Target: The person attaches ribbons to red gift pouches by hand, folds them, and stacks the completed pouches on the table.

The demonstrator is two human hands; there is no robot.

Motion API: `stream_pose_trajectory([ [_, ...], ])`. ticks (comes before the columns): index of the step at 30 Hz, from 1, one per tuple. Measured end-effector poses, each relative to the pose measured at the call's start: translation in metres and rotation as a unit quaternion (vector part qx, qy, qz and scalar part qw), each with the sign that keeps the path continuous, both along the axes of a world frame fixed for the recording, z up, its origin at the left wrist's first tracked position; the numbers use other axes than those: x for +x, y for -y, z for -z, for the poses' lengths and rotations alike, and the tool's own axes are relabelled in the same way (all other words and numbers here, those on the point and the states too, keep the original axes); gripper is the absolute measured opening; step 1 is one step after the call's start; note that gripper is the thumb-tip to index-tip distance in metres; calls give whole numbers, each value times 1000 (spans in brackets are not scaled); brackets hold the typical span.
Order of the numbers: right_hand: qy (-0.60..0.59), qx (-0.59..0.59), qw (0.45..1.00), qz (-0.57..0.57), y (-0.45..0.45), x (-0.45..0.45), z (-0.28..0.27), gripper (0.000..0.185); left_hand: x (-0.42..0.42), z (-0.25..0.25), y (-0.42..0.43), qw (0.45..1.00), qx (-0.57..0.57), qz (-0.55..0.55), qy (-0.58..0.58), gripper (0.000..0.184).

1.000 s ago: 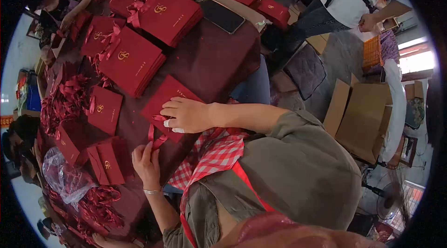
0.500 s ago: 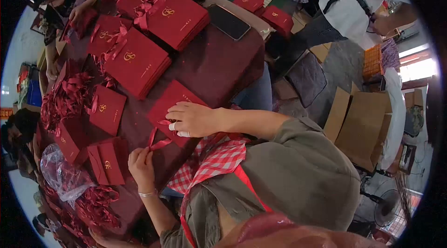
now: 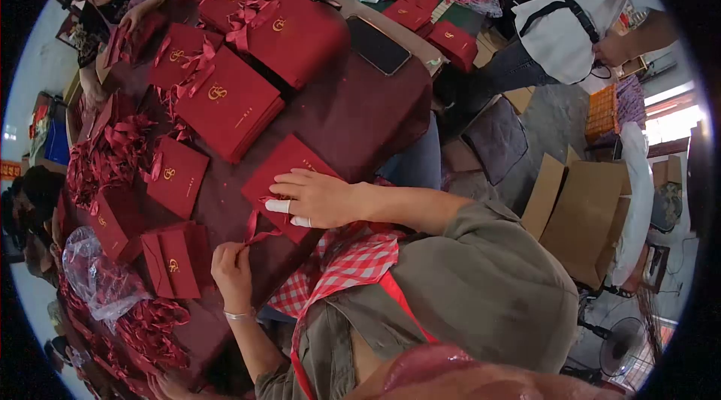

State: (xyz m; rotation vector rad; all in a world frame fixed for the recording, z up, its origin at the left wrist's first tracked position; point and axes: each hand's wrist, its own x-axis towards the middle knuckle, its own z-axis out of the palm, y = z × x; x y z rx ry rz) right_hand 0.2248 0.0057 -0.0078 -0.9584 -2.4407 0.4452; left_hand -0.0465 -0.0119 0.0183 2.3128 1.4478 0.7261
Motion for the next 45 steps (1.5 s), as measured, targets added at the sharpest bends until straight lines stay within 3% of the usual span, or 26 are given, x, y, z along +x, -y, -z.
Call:
stream_pose_trajectory([
  [4, 23, -24, 999, 25, 0, -3, 5, 56, 8, -8, 1, 996, -75, -40, 10, 16],
  [6, 30, -37, 999, 26, 0, -4, 6, 57, 8, -5, 0, 998, 3, -4, -56, 16],
  [9, 53, -32, 997, 34, 0, -4, 6, 56, -5, -4, -4, 991, 28, -15, -130, 10],
  [17, 91, -11, 995, 30, -1, -3, 6, 57, 0, -4, -3, 992, 4, -74, -100, 6],
  [21, 95, 8, 995, -12, -7, 0, -4, 69, 1, 0, -18, 980, 114, -148, -73, 6],
  [23, 119, 32, 992, -5, -8, -3, -11, 60, -4, -5, -20, 978, 115, -155, -82, 11],
  [24, 102, 39, 994, -12, -7, -5, -10, 52, -7, -6, -18, 968, 112, -168, -146, 18],
  [27, 104, 49, 993, -22, -3, -7, -16, 39, -12, -19, 1, 977, 96, -170, -92, 34],
  [28, 102, 49, 993, -36, -2, -7, -15, 39, -18, -27, 6, 975, 109, -184, -60, 31],
  [30, 101, 52, 993, -18, 0, -5, -11, 37, -39, -30, 11, 952, 158, -264, -11, 22],
  [31, 92, 44, 995, -13, 3, -5, -15, 35, -52, -32, 12, 929, 201, -308, -44, 15],
  [34, 85, 34, 996, -14, 4, -2, -19, 34, -99, -28, 15, 886, 219, -409, -14, 10],
  [36, 91, 31, 995, -15, 5, -2, -20, 35, -144, -15, 18, 834, 271, -472, -85, 10],
  [38, 99, 28, 995, -12, 6, 0, -16, 35, -177, 0, 34, 807, 267, -523, -62, 13],
  [40, 97, 33, 995, -14, 5, 0, -13, 35, -189, 7, 44, 780, 147, -595, -128, 19],
  [41, 98, 35, 995, -7, 6, 1, -12, 35, -195, 21, 47, 760, 138, -609, -180, 24],
  [44, 97, 32, 995, -11, 6, 1, -15, 35, -186, 29, 57, 815, 43, -562, -134, 26],
  [45, 102, 28, 994, -5, 5, 1, -15, 35, -184, 31, 60, 818, 61, -552, -148, 24],
])
